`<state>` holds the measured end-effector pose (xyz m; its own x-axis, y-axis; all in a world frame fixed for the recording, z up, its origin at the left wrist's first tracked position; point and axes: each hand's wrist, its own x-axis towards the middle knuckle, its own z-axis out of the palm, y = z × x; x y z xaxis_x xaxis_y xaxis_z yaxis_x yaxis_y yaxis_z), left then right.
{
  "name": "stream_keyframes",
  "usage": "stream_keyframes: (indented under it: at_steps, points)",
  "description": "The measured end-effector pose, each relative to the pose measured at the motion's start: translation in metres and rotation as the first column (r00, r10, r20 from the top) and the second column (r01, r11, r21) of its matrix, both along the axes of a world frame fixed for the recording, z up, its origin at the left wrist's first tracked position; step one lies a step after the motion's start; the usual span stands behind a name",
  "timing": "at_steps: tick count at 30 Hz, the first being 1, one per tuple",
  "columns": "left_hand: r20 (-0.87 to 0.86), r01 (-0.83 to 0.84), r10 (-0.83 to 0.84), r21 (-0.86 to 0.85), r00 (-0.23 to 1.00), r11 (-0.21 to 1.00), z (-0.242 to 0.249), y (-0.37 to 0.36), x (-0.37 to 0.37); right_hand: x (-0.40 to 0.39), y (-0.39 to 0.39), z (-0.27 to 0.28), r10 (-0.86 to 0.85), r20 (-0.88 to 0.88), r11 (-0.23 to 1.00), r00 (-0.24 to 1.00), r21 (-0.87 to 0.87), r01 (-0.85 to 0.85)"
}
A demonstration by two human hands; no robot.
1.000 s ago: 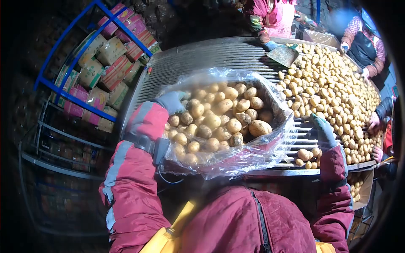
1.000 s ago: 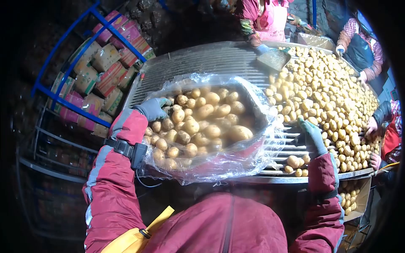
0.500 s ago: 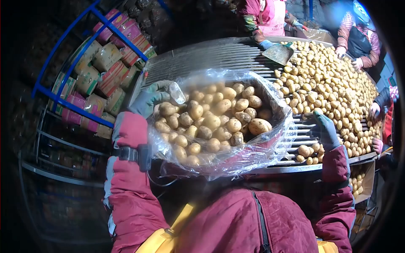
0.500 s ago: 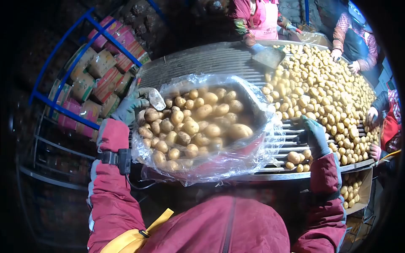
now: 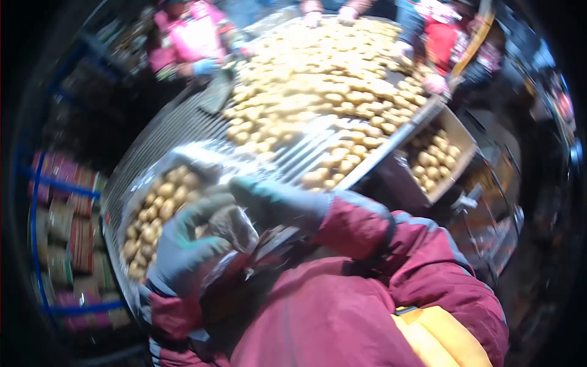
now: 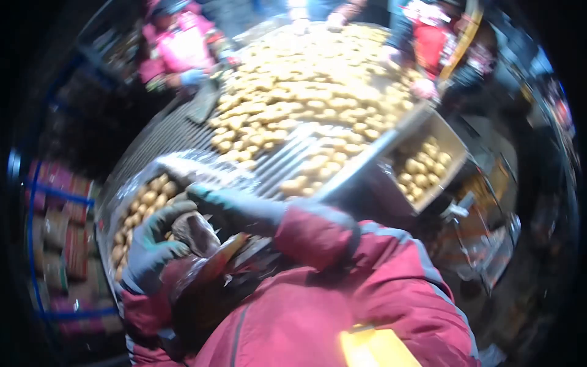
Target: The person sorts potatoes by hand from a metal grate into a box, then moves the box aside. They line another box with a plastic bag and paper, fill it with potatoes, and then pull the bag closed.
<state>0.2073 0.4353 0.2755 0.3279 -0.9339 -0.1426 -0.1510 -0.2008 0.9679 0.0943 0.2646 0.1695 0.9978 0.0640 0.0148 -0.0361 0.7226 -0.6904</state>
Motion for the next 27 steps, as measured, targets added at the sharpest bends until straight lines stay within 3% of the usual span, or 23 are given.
stream_keyframes:
  at_steps: [2, 3, 5, 8, 10, 11, 13, 16, 17, 20, 22, 23, 24, 26, 27]
  points:
    - [0.177, 0.118, -0.132, 0.084, 0.975, 0.989, -0.028, -0.03, -0.028, -0.03, -0.007, -0.013, -0.037, 0.034, 0.985, 0.999, 0.167, 0.031]
    - [0.113, 0.099, -0.111, 0.113, 0.987, 0.989, -0.033, -0.047, -0.052, -0.053, -0.017, -0.013, -0.098, 0.021, 0.962, 0.995, 0.257, 0.089]
    - [0.21, 0.242, -0.26, 0.108, 0.943, 0.964, -0.066, -0.075, -0.072, -0.096, -0.023, -0.032, -0.268, 0.018, 0.94, 0.963, 0.225, 0.257]
    - [0.348, 0.383, -0.409, 0.144, 0.843, 0.912, -0.102, -0.115, -0.111, -0.143, -0.04, -0.056, -0.238, -0.267, 0.808, 0.934, 0.479, 0.343]
    - [0.523, 0.443, -0.458, 0.162, 0.719, 0.882, -0.124, -0.139, -0.134, -0.177, -0.046, -0.091, -0.321, -0.31, 0.727, 0.895, 0.525, 0.443]
    - [0.513, 0.477, -0.497, 0.182, 0.7, 0.86, -0.125, -0.152, -0.148, -0.192, -0.05, -0.122, -0.367, -0.307, 0.689, 0.878, 0.544, 0.479]
    - [0.494, 0.529, -0.563, 0.225, 0.662, 0.819, -0.125, -0.174, -0.175, -0.239, -0.063, -0.159, -0.437, -0.337, 0.676, 0.834, 0.488, 0.552]
    - [0.393, 0.564, -0.574, 0.155, 0.718, 0.811, -0.138, -0.196, -0.205, -0.32, -0.075, -0.179, -0.55, -0.325, 0.715, 0.769, 0.292, 0.635]
    - [0.344, 0.581, -0.597, 0.162, 0.725, 0.798, -0.143, -0.202, -0.212, -0.343, -0.077, -0.2, -0.612, -0.331, 0.669, 0.718, 0.267, 0.693]
    - [0.092, 0.617, -0.645, 0.214, 0.759, 0.757, -0.168, -0.215, -0.222, -0.418, -0.083, -0.287, -0.703, -0.472, 0.45, 0.532, 0.284, 0.846]
    - [0.113, 0.645, -0.686, 0.261, 0.719, 0.718, -0.176, -0.219, -0.225, -0.478, -0.079, -0.271, -0.794, -0.454, 0.321, 0.404, 0.25, 0.913]
    - [0.107, 0.648, -0.695, 0.283, 0.711, 0.707, -0.178, -0.22, -0.227, -0.497, -0.071, -0.216, -0.826, -0.539, 0.151, 0.162, 0.065, 0.986]
    - [0.103, 0.649, -0.701, 0.304, 0.705, 0.697, -0.18, -0.22, -0.226, -0.527, -0.07, -0.206, -0.85, -0.521, 0.045, 0.082, 0.084, 0.995]
    - [0.044, 0.651, -0.691, 0.298, 0.721, 0.698, -0.19, -0.22, -0.22, -0.606, -0.073, -0.197, -0.877, -0.46, -0.14, -0.142, -0.039, 0.989]
    - [0.009, 0.633, -0.669, 0.315, 0.743, 0.707, -0.188, -0.22, -0.221, -0.636, -0.074, -0.176, -0.821, -0.39, -0.292, -0.418, -0.341, 0.893]
